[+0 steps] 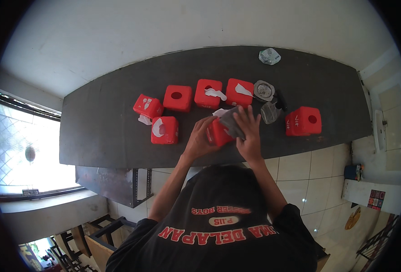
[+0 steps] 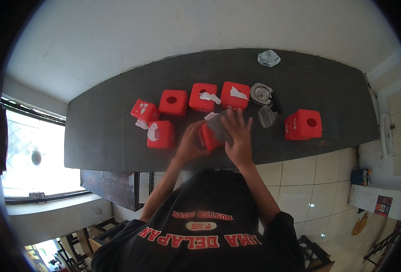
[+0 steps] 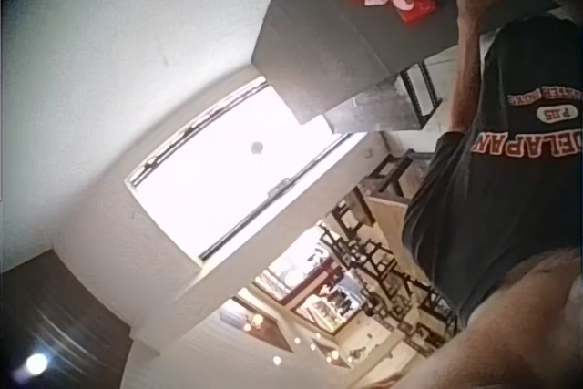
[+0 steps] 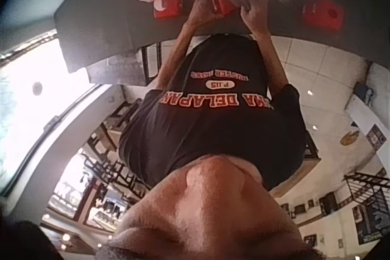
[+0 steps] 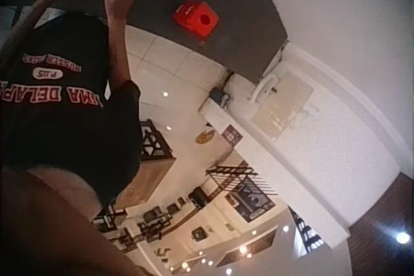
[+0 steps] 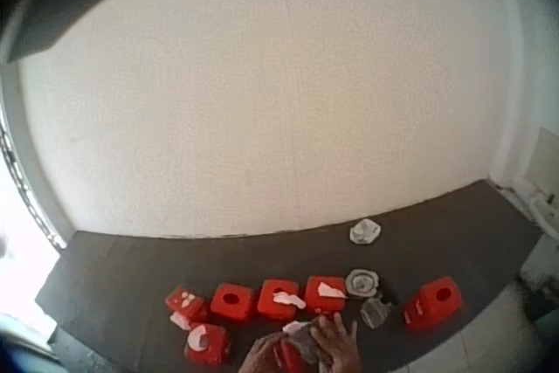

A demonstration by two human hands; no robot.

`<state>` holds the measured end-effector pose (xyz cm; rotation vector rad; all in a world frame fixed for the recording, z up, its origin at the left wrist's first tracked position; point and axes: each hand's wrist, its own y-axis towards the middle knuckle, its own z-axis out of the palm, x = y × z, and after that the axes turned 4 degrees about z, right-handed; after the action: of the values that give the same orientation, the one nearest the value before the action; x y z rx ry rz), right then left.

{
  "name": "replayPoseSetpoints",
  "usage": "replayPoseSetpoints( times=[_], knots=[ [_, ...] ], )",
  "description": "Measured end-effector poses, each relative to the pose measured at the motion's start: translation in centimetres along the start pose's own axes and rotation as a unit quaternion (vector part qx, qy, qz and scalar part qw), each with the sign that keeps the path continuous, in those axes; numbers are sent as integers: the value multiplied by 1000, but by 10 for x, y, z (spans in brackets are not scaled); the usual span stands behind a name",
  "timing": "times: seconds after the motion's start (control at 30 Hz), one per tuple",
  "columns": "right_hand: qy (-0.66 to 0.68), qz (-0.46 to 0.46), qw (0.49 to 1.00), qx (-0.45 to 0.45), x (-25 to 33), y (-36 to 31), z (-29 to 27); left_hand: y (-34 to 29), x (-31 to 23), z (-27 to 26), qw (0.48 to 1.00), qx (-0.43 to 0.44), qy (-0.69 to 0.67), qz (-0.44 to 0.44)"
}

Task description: The person is wiping down red plastic tissue boxes with a cloth and a spray cleaner in a restaurant setting.

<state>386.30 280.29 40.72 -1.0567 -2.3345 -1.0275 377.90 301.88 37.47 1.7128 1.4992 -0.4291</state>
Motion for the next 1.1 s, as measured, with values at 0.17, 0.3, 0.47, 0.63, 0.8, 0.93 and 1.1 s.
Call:
replayPoseSetpoints(
  times=[0.17,0.3,0.47,0.63,0.8,0.93,1.1],
  knots=[
    [46,-100,986,122,8,-1,0,9,-3,3,993,-29,-108,-25],
    [120,-157,956,217,8,-11,-13,6,6,0,989,-60,-127,-44],
    [317,5,916,245,-10,-5,-50,-5,-5,-3,992,-31,-118,-23],
    [233,21,971,58,-10,18,-48,-10,-11,-2,980,-16,-194,-25],
    [53,-109,985,123,20,13,-21,0,-18,-9,984,31,-149,-96],
    [106,-117,972,173,29,-1,-10,4,-3,-8,987,0,-160,-6],
    [100,-196,954,202,8,3,-22,3,-8,-1,979,-10,-192,-64]
  ],
)
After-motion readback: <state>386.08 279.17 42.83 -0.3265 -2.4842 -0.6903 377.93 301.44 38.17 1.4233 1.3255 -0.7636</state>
